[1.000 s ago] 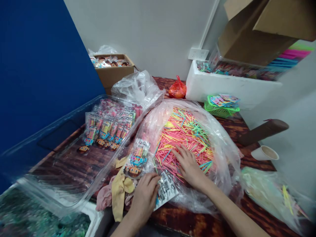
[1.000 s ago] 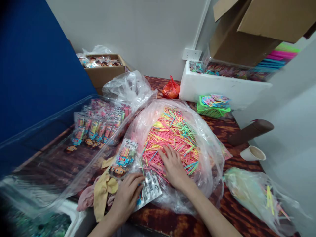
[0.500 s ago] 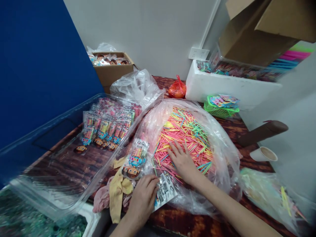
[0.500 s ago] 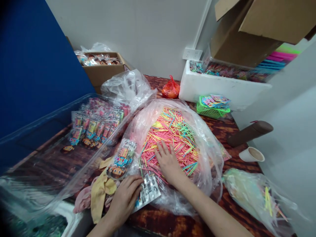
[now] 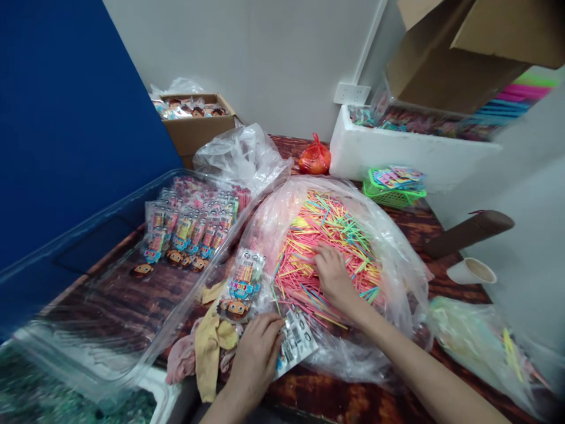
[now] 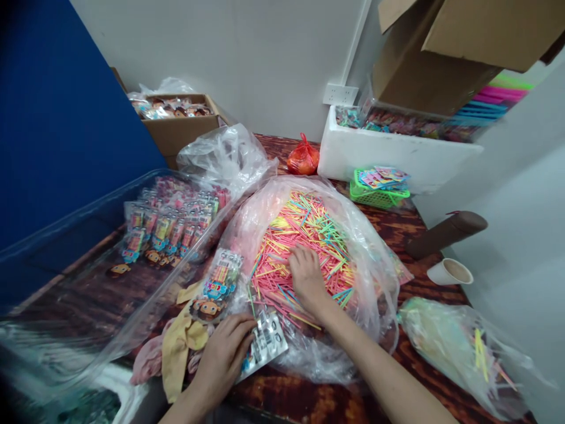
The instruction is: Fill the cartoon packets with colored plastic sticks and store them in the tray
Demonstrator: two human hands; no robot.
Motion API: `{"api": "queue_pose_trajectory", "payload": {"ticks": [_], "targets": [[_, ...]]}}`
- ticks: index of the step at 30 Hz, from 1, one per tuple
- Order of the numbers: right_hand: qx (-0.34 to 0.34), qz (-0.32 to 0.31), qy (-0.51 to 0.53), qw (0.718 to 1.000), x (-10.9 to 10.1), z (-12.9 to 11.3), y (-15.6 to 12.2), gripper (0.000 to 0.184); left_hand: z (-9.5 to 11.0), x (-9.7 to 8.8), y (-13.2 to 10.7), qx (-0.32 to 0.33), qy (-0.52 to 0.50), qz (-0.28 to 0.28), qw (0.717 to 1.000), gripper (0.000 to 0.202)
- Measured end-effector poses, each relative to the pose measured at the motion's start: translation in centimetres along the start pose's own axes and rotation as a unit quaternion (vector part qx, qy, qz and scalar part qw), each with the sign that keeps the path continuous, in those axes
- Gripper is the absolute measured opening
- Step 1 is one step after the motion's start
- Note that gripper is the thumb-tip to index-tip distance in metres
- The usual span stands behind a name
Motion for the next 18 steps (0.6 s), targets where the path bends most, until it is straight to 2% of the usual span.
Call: {"api": "queue_pose_trajectory", "payload": {"ticks": [3, 6, 8, 13, 15, 18], "targets": [[0.074, 0.019, 0.128, 0.989, -1.7, 2.2, 1.6, 0.019, 0.1, 0.0, 0.1, -0.004, 0.01, -0.015, 1.0, 0.023], [0.152, 0.01, 0.292, 0.944, -2.3, 4.1, 2.7, 0.022, 0.3, 0.0, 0.2, -0.008, 0.026, -0.037, 0.999, 0.026], [0.199, -0.001, 0.417, 0.887, -1.9, 5.0, 2.8, 0.024, 0.6, 0.0, 0.3, -0.011, 0.036, -0.053, 0.998, 0.03], [0.295, -0.036, 0.639, 0.709, 0.1, 5.7, 1.0, 0.032, 1.5, -1.1, 0.5, -0.025, 0.001, -0.051, 0.998, 0.033], [0.302, -0.077, 0.697, 0.646, 0.7, 4.6, -0.3, 0.034, 1.9, -1.9, 1.0, -0.039, -0.042, -0.033, 0.998, 0.033], [0.297, -0.172, 0.754, 0.56, 1.4, 1.3, -2.8, 0.034, 2.0, -3.4, 2.5, -0.079, -0.129, 0.03, 0.988, 0.034]]}}
Point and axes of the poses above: each hand's wrist, its own y-axis towards the middle knuckle, its own x-axis out of the palm, z = x × y, the point moved 9 cm from there along y, towards the middle knuckle, and after that the axes turned 9 degrees about -y, right-handed, at the moved point
